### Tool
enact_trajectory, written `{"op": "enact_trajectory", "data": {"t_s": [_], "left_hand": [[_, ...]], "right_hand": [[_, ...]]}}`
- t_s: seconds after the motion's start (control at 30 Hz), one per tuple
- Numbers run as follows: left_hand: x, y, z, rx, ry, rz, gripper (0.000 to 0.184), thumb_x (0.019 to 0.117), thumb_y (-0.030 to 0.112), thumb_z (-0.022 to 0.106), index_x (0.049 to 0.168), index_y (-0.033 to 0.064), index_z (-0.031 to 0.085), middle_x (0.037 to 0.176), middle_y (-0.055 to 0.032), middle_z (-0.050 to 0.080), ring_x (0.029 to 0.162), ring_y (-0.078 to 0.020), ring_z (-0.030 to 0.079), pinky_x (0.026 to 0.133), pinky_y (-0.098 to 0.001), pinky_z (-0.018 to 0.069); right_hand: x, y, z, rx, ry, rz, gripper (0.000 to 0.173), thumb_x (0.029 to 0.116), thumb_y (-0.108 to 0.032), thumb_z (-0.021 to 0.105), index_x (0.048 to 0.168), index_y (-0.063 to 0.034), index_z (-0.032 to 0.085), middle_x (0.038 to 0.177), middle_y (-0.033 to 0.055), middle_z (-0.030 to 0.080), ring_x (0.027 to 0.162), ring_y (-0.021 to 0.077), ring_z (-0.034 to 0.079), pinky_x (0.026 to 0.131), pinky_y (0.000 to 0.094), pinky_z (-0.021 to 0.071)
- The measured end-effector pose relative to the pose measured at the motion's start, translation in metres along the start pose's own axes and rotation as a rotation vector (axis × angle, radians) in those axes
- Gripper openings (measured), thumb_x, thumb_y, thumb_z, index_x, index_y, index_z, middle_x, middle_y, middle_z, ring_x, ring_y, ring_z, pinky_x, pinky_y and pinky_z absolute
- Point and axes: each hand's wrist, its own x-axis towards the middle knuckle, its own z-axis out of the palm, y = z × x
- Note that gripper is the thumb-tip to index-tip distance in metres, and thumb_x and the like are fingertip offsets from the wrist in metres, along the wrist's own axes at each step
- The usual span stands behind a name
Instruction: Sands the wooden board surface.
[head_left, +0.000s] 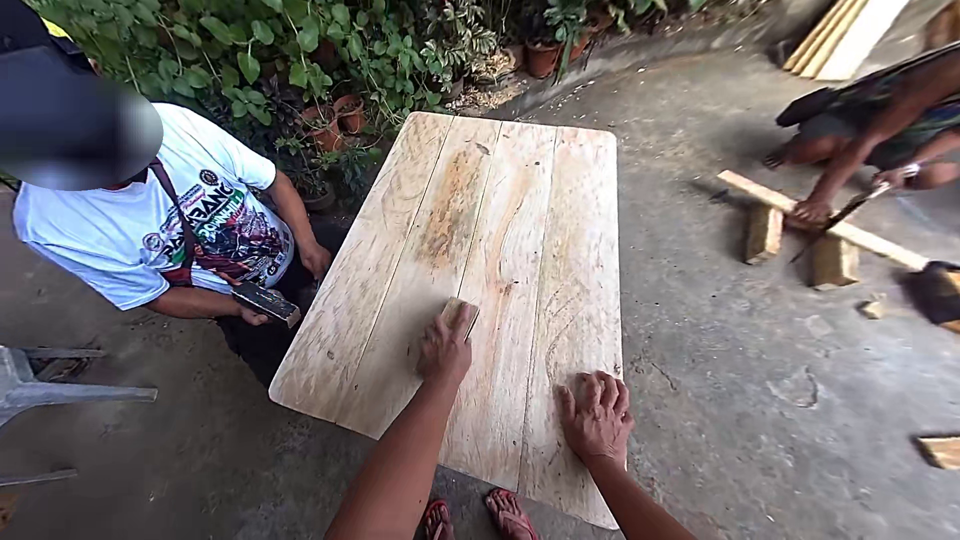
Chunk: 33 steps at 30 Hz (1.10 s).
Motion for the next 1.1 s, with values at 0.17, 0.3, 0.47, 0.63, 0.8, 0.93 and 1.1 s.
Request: {"op": "enact_trajectory", "data": {"t_s": [0.17,0.3,0.47,0.63,0.8,0.93,1.1], "left_hand": [[-0.035,-0.061,0.021,0.029,0.058,0.135,0.071,0.0987,0.039,0.064,0.161,0.0437,0.030,0.153,-0.0292,0.043,0.132,-0.0482,0.052,0.102,-0.0585,0.0483],[-0.100,-0.141,0.057,0.027,0.343,0.275,0.068,0.0877,0.035,0.076,0.151,0.0281,0.054,0.127,-0.0379,0.059,0.104,-0.0546,0.065,0.081,-0.0616,0.0563],[-0.059,-0.100,0.037,0.073,0.255,0.208,0.069,0.0925,0.038,0.069,0.157,0.0329,0.045,0.137,-0.0349,0.054,0.112,-0.0492,0.064,0.086,-0.0563,0.0551],[0.027,-0.017,-0.015,0.045,0.067,0.047,0.073,0.1007,0.039,0.060,0.164,0.0415,0.022,0.158,-0.0294,0.035,0.129,-0.0465,0.054,0.099,-0.0564,0.0500],[0.007,-0.030,0.006,0.092,0.051,0.155,0.075,0.0991,0.040,0.064,0.163,0.0431,0.024,0.157,-0.0291,0.037,0.130,-0.0482,0.053,0.099,-0.0574,0.0497],[-0.086,-0.086,0.049,0.086,0.181,0.421,0.069,0.0918,0.034,0.073,0.156,0.0302,0.048,0.137,-0.0378,0.054,0.111,-0.0552,0.063,0.086,-0.0619,0.0549],[-0.109,-0.070,0.083,0.074,0.316,0.471,0.065,0.0874,0.037,0.072,0.150,0.0264,0.057,0.126,-0.0393,0.059,0.099,-0.0541,0.067,0.076,-0.0603,0.0571]], "right_hand": [[0.000,0.001,0.000,0.012,0.004,0.004,0.062,0.0994,-0.053,0.046,0.137,-0.0067,0.063,0.155,0.0241,0.047,0.148,0.0506,0.034,0.107,0.0726,0.0347],[0.000,0.001,0.000,0.003,0.011,0.001,0.063,0.0984,-0.054,0.047,0.136,-0.0068,0.064,0.153,0.0242,0.049,0.147,0.0508,0.036,0.106,0.0730,0.0354],[0.000,0.000,0.000,-0.016,0.002,0.008,0.061,0.0990,-0.053,0.047,0.137,-0.0077,0.063,0.154,0.0240,0.048,0.147,0.0504,0.035,0.106,0.0718,0.0354],[0.000,-0.001,-0.004,-0.016,-0.023,0.014,0.060,0.0994,-0.052,0.048,0.138,-0.0084,0.062,0.155,0.0223,0.047,0.149,0.0492,0.034,0.106,0.0711,0.0362],[0.000,0.000,-0.006,-0.020,-0.072,0.048,0.060,0.1009,-0.054,0.046,0.142,-0.0118,0.059,0.159,0.0190,0.044,0.152,0.0451,0.031,0.110,0.0690,0.0342],[0.001,-0.001,-0.006,-0.007,-0.107,0.051,0.061,0.1017,-0.054,0.045,0.144,-0.0126,0.058,0.161,0.0187,0.042,0.153,0.0439,0.030,0.111,0.0683,0.0327],[0.002,-0.002,-0.007,-0.016,-0.128,0.051,0.062,0.1018,-0.056,0.043,0.145,-0.0144,0.058,0.160,0.0188,0.042,0.153,0.0446,0.029,0.111,0.0692,0.0325]]}}
